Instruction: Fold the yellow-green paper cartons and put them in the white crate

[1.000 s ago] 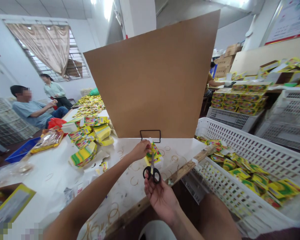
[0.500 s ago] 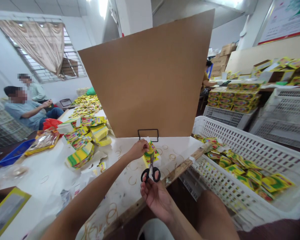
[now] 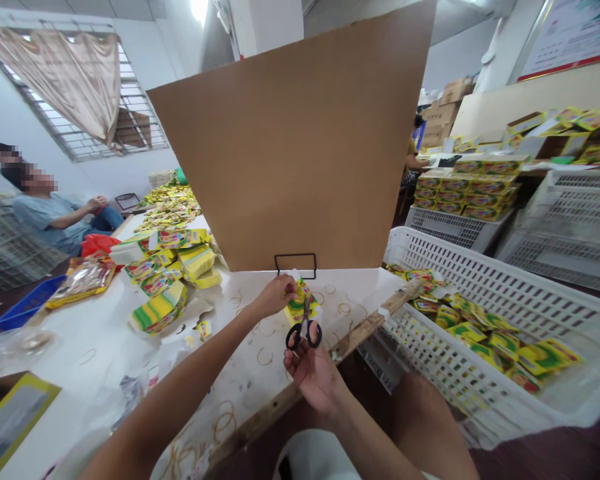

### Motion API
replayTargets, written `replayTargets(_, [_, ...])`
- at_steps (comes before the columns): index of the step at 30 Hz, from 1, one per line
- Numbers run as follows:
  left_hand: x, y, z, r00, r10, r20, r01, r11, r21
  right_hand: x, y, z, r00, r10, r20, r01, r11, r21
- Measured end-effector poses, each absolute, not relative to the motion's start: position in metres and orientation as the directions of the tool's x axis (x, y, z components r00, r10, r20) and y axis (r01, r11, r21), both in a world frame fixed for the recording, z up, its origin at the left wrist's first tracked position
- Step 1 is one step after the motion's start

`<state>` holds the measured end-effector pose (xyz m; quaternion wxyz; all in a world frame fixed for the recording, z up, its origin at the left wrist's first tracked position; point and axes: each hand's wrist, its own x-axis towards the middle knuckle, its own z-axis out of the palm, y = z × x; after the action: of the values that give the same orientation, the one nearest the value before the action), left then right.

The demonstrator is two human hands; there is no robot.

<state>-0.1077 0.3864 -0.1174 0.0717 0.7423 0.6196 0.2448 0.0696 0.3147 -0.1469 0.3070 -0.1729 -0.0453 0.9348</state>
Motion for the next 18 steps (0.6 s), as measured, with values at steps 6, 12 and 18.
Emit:
replayTargets(6, [-0.108, 0.388, -0.119, 0.111, 0.955, 0.275, 0.874, -0.226, 0.431, 0.074, 0.293, -0.154, -0.810, 0.528, -0.257, -0.512, -0.849, -0.130])
replayTargets(12, [-0.108, 0.388, -0.120, 0.116, 0.951, 0.287, 0.865, -0.238, 0.441, 0.071, 0.299, -0.158, -0.804, 0.550, -0.228, -0.553, -0.831, -0.054])
replayTargets(18, [-0.108, 0.386, -0.119, 0.116, 0.948, 0.295, 0.867, -0.242, 0.436, 0.066, 0.308, -0.158, -0.757, 0.605, -0.245, -0.565, -0.795, -0.220])
